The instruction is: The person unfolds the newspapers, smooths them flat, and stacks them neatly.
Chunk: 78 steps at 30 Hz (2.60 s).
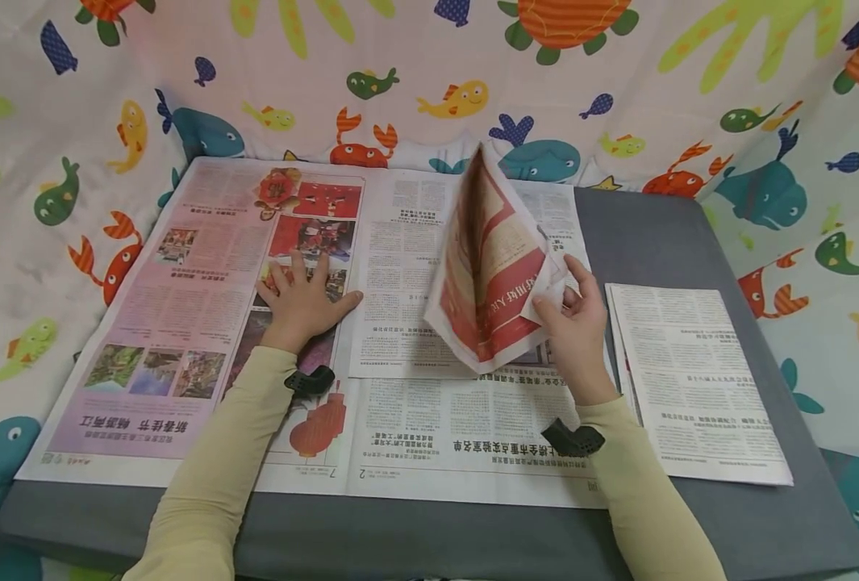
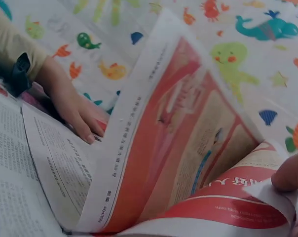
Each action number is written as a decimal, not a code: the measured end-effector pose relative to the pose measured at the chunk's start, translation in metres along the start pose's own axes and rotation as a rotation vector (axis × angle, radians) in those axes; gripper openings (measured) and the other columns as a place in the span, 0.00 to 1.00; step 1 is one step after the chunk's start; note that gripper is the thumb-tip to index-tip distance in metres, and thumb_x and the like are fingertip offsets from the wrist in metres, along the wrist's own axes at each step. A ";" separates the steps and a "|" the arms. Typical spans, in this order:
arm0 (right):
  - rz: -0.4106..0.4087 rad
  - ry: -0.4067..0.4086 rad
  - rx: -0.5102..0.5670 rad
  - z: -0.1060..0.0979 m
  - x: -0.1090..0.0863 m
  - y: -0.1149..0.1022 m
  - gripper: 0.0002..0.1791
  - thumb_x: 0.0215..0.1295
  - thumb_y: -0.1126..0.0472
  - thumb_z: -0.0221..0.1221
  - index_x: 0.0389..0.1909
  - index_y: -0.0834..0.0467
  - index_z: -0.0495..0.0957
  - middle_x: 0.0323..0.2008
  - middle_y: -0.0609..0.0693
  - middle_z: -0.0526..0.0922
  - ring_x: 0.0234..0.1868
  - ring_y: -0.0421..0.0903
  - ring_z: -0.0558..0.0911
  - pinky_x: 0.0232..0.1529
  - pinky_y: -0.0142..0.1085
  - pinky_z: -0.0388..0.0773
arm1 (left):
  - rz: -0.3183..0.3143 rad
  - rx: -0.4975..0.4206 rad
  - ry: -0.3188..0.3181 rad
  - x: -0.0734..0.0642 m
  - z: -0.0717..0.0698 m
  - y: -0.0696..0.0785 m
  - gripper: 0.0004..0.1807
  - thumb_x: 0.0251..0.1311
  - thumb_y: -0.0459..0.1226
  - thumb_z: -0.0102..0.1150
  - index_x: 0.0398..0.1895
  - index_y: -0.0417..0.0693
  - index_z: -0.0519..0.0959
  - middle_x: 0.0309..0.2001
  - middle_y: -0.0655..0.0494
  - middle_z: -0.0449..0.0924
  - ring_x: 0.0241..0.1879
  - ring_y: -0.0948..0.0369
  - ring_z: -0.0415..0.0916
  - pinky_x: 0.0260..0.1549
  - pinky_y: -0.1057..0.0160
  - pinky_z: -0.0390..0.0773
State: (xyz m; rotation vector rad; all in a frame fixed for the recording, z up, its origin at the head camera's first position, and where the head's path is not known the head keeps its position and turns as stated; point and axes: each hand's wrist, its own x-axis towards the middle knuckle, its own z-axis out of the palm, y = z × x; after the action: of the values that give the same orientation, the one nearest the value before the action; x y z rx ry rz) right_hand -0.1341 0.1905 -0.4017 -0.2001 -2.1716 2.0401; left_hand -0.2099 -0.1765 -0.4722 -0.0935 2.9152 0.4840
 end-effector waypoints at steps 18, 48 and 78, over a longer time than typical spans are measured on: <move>0.275 0.293 0.642 -0.076 0.002 0.028 0.35 0.78 0.68 0.44 0.81 0.49 0.49 0.74 0.56 0.61 0.72 0.49 0.72 0.57 0.29 0.80 | 0.005 0.002 -0.011 0.001 0.000 -0.003 0.57 0.62 0.70 0.50 0.84 0.51 0.40 0.82 0.32 0.26 0.77 0.25 0.20 0.67 0.19 0.27; -0.187 -0.360 -0.961 0.004 -0.034 0.034 0.43 0.67 0.51 0.63 0.76 0.67 0.60 0.75 0.78 0.54 0.76 0.76 0.58 0.73 0.68 0.56 | 0.302 0.038 -0.056 0.012 -0.031 0.075 0.51 0.65 0.66 0.54 0.83 0.55 0.49 0.83 0.35 0.32 0.80 0.30 0.28 0.73 0.26 0.35; -0.185 -0.453 -1.187 0.022 -0.045 0.037 0.36 0.71 0.42 0.57 0.73 0.58 0.69 0.75 0.73 0.59 0.77 0.77 0.52 0.72 0.72 0.53 | 0.582 0.316 -0.220 0.032 0.020 0.159 0.40 0.71 0.68 0.39 0.82 0.69 0.50 0.84 0.46 0.40 0.82 0.37 0.36 0.75 0.30 0.43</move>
State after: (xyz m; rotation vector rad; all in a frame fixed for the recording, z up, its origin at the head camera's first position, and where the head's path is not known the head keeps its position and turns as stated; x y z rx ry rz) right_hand -0.0943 0.1626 -0.4409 0.3619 -3.2215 0.4983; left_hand -0.2525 -0.0213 -0.4466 0.8097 2.7189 0.0893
